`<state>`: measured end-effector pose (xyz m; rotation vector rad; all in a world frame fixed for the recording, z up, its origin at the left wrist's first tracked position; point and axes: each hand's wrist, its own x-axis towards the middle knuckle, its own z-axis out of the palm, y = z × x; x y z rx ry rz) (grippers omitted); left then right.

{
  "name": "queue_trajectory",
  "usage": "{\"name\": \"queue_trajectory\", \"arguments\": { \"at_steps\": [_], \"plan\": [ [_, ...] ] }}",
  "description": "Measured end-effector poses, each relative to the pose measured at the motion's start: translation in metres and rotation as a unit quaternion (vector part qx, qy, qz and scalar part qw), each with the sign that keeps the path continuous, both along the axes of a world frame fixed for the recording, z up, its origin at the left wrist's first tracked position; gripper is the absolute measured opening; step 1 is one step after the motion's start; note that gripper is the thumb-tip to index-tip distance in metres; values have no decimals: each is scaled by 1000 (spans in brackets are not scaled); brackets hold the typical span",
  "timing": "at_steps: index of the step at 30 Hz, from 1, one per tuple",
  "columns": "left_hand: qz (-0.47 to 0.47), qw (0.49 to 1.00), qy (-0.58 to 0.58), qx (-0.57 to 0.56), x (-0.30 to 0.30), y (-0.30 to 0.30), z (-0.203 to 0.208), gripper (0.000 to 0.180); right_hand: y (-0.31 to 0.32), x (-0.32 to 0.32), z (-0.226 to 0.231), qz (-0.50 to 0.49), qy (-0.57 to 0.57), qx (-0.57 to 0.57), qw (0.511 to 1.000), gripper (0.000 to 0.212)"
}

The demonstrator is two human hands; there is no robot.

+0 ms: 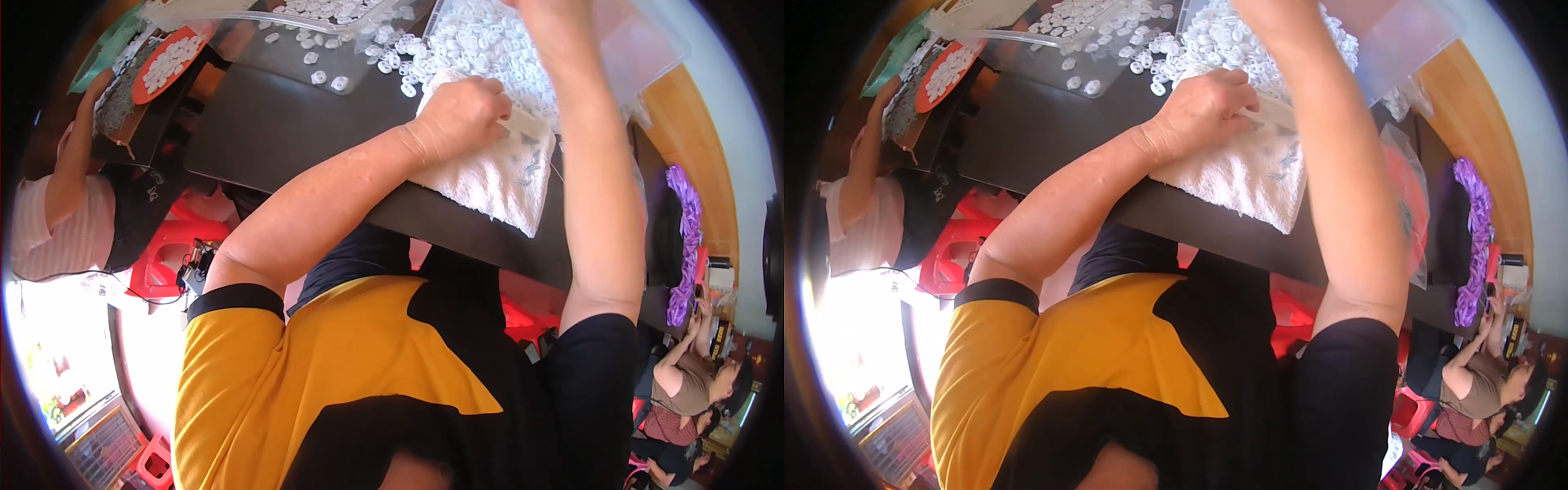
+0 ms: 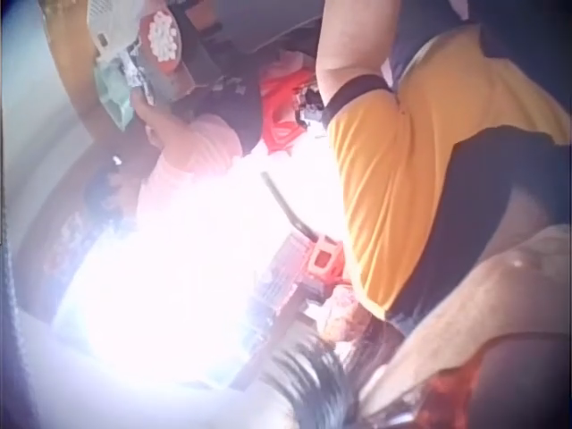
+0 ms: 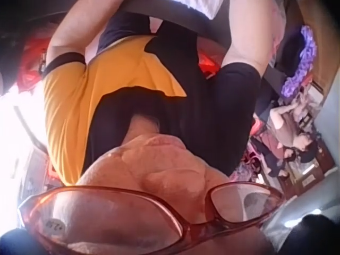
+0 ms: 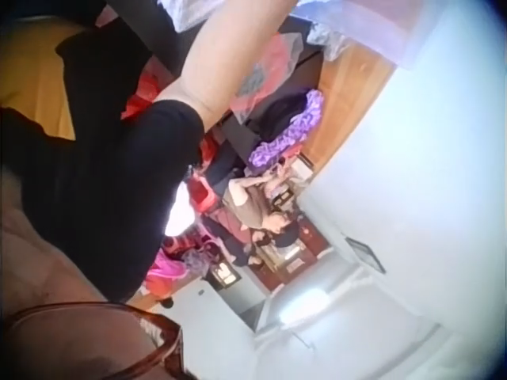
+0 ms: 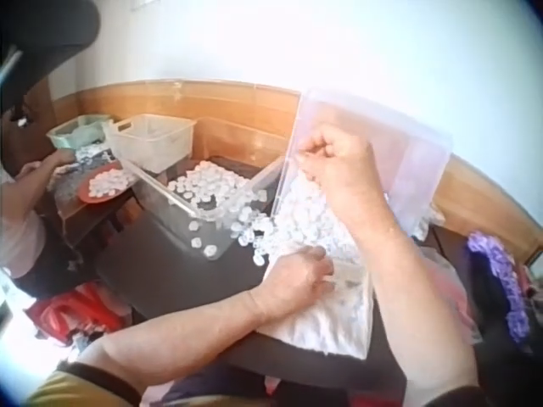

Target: Inspecting small white plastic components for defects at a workbench.

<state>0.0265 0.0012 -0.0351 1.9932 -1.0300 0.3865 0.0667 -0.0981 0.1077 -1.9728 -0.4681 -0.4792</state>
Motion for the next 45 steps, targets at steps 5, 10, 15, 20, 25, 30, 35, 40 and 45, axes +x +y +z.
{"name": "queue_trajectory", "arguments": {
  "at_steps": [5,10,15,20,25,30,35,40,45],
  "plan": [
    [60,990,-73,103,1,-5,-3,8,-72,-55,-38,-52,-1,-178,983,11],
    [119,988,-30,90,4,-1,0,7,-87,-97,-86,-96,-2,-361,928,4],
    [77,995,-60,-8,-1,-2,8,10,-91,-123,-101,-83,-7,-365,927,5],
    [17,999,13,-47,-6,-3,11,11,-95,-126,-111,-91,-53,-381,919,6],
    [-1,996,42,-81,-7,-2,10,5,-91,-125,-114,-68,-20,-359,931,8],
    [-25,993,98,-68,-6,0,13,10,-90,-121,-114,-85,-59,-301,948,10],
    [-54,948,289,-118,-10,5,31,10,-87,-117,-102,-77,55,-38,995,8],
    [-150,825,496,-227,-5,15,39,18,-69,-104,-81,-61,100,45,992,5],
    [-162,787,524,-281,3,23,41,16,-51,-91,-73,-18,69,31,997,6]
  ]
}}
